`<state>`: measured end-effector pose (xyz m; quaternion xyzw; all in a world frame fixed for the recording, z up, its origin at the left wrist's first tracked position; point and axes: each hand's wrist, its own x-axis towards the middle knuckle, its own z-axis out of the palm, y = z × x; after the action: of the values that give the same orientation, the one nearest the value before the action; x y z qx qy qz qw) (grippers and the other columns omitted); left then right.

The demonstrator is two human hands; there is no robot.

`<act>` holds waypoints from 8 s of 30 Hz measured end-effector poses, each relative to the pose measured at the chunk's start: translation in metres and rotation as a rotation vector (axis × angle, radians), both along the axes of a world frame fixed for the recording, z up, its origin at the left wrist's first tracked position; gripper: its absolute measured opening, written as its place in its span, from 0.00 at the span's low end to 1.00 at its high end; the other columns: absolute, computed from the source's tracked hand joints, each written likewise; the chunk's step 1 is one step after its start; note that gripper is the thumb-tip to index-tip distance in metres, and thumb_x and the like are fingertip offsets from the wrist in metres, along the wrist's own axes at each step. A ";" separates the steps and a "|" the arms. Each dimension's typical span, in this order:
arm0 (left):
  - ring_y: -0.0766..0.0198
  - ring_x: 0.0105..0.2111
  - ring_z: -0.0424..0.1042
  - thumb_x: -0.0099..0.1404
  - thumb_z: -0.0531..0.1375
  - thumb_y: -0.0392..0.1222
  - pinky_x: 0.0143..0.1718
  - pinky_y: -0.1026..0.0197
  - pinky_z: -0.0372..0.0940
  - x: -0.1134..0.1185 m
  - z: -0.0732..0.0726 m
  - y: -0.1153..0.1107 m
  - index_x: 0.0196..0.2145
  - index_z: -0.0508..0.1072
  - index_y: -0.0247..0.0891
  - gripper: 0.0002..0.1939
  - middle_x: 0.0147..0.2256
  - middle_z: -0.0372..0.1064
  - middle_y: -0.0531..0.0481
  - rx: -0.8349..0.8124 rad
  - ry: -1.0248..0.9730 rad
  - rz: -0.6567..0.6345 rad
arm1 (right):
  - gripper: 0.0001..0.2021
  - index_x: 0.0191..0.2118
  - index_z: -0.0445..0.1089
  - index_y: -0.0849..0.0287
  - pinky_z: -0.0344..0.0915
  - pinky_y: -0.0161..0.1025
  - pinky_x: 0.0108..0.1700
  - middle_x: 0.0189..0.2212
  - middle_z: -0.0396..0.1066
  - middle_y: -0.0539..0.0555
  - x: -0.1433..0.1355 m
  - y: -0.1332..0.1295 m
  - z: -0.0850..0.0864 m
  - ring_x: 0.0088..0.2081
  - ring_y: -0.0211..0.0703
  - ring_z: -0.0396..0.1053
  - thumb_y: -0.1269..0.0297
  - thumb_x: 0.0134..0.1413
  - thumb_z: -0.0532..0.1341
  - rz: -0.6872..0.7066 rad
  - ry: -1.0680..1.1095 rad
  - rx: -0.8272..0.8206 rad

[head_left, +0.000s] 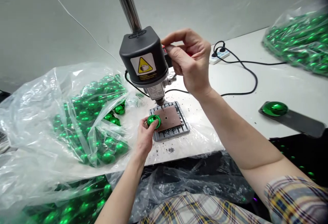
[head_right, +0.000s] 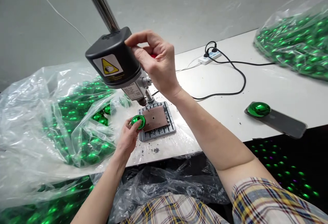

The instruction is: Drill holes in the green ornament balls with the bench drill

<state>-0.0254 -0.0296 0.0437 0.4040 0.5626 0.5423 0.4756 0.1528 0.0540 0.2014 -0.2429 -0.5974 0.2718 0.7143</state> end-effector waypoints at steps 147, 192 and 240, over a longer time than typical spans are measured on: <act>0.57 0.33 0.78 0.64 0.63 0.56 0.35 0.60 0.70 -0.013 0.041 -0.097 0.45 0.77 0.40 0.19 0.35 0.78 0.45 -0.062 0.911 -1.268 | 0.16 0.24 0.72 0.56 0.32 0.34 0.13 0.10 0.49 0.43 -0.010 0.019 0.035 0.11 0.29 0.43 0.85 0.48 0.57 0.057 0.265 -0.236; 0.61 0.37 0.71 0.52 0.71 0.44 0.37 0.59 0.67 -0.006 -0.015 0.032 0.49 0.69 0.37 0.28 0.42 0.73 0.45 0.155 0.377 -0.138 | 0.09 0.30 0.69 0.56 0.56 0.34 0.20 0.13 0.46 0.42 -0.006 0.016 0.035 0.16 0.34 0.52 0.75 0.59 0.60 0.081 0.150 -0.232; 0.57 0.45 0.74 0.55 0.69 0.44 0.50 0.53 0.69 0.006 -0.029 0.037 0.52 0.69 0.39 0.28 0.48 0.73 0.44 0.289 0.369 -0.148 | 0.12 0.27 0.66 0.56 0.47 0.35 0.18 0.14 0.48 0.43 -0.005 0.023 0.047 0.17 0.34 0.44 0.78 0.58 0.55 0.059 0.100 -0.361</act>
<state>-0.0194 0.0072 0.0144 0.6002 0.5254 0.4979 0.3403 0.1474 0.0772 0.2485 -0.3358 -0.5094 0.4071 0.6797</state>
